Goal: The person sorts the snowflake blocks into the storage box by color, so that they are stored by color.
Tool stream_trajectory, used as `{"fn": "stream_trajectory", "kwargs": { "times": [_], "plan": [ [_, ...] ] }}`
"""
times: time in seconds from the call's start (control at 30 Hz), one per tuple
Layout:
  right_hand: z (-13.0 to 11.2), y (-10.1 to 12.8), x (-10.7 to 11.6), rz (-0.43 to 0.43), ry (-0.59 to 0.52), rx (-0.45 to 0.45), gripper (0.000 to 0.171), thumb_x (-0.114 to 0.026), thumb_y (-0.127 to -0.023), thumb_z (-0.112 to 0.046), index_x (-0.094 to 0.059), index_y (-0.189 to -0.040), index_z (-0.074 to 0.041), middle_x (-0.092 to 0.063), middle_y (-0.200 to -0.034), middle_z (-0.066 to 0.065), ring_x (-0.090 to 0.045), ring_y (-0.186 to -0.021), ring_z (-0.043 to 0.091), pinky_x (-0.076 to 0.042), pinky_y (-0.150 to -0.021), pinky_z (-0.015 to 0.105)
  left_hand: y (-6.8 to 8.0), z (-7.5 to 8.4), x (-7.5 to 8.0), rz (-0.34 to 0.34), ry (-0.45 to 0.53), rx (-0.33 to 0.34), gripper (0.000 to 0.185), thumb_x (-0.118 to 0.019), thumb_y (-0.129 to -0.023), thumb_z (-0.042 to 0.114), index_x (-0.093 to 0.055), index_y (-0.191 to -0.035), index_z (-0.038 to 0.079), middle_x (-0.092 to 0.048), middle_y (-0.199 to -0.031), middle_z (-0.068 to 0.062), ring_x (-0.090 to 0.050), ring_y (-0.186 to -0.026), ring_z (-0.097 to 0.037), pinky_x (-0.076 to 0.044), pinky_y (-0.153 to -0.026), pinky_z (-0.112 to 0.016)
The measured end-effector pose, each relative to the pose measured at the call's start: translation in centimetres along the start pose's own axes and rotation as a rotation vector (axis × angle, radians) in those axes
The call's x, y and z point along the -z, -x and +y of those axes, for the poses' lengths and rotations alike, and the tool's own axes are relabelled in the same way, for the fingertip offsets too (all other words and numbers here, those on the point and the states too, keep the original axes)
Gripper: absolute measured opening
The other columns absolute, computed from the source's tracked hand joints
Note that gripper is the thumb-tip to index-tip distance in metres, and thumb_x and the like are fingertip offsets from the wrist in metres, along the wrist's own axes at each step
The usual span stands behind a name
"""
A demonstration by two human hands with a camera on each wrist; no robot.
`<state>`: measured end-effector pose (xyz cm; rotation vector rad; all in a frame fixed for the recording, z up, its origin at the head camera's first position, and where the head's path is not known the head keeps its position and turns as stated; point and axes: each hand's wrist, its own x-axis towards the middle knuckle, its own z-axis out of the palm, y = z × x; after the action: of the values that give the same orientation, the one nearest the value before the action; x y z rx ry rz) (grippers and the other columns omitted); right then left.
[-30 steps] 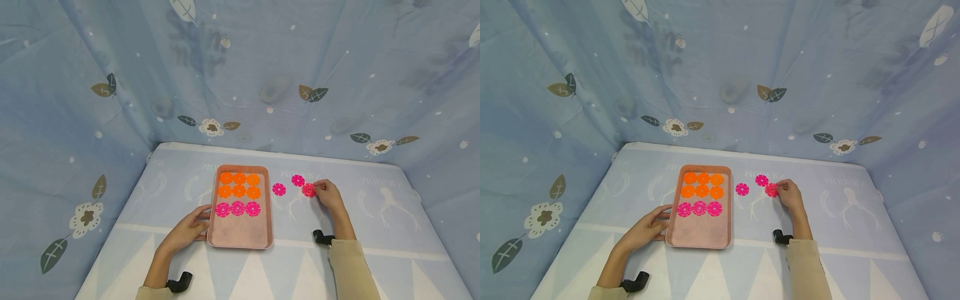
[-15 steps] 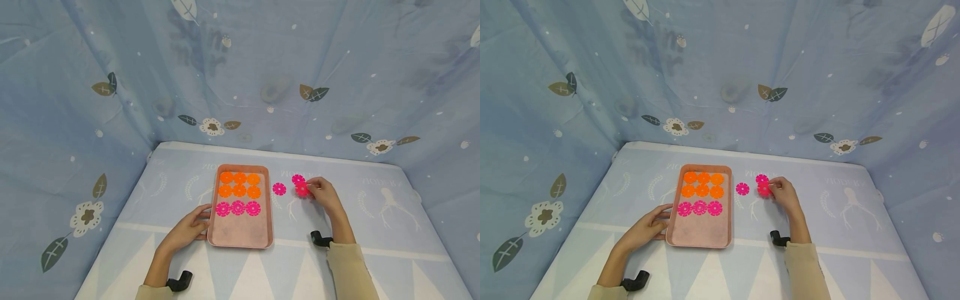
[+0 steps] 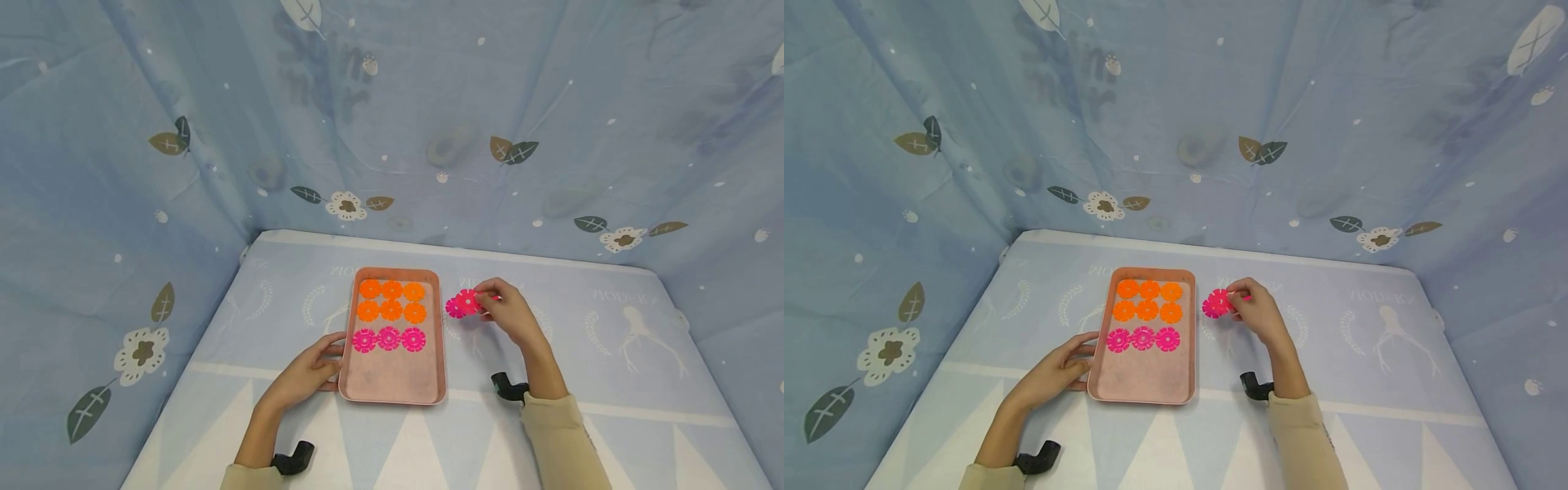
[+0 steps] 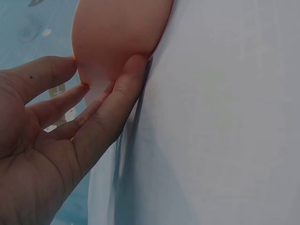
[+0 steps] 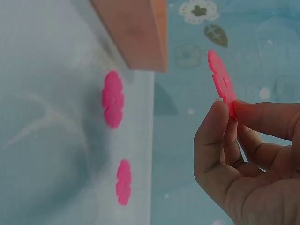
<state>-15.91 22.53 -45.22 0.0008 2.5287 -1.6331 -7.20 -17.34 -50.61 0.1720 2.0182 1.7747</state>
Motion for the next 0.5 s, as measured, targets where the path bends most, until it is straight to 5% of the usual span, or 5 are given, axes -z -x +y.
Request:
{"fn": "stream_trajectory", "kwargs": {
  "times": [0.27,0.5],
  "plan": [
    [-2.8,-0.4,-2.5,-0.067,-0.040,0.066,0.019,-0.057,-0.101,-0.008,-0.060,-0.116,0.003,-0.058,-0.100,0.018,-0.063,-0.084,0.036,-0.060,-0.075,0.045,0.0,0.0,-0.1,0.008,-0.010,0.013,0.055,-0.049,-0.101,0.001,-0.037,-0.153,0.011,-0.045,-0.143,-0.024,-0.060,-0.117,-0.035,-0.059,-0.080,-0.043],
    [-4.6,-1.0,-5.3,-0.153,-0.075,0.112,0.016,-0.060,-0.101,-0.009,-0.062,-0.114,0.001,-0.058,-0.098,0.016,-0.062,-0.079,0.037,-0.060,-0.072,0.043,0.0,0.0,-0.1,0.015,-0.008,0.021,0.055,-0.049,-0.100,0.000,-0.038,-0.153,0.012,-0.046,-0.142,-0.023,-0.060,-0.117,-0.036,-0.059,-0.079,-0.043]
  ]
}}
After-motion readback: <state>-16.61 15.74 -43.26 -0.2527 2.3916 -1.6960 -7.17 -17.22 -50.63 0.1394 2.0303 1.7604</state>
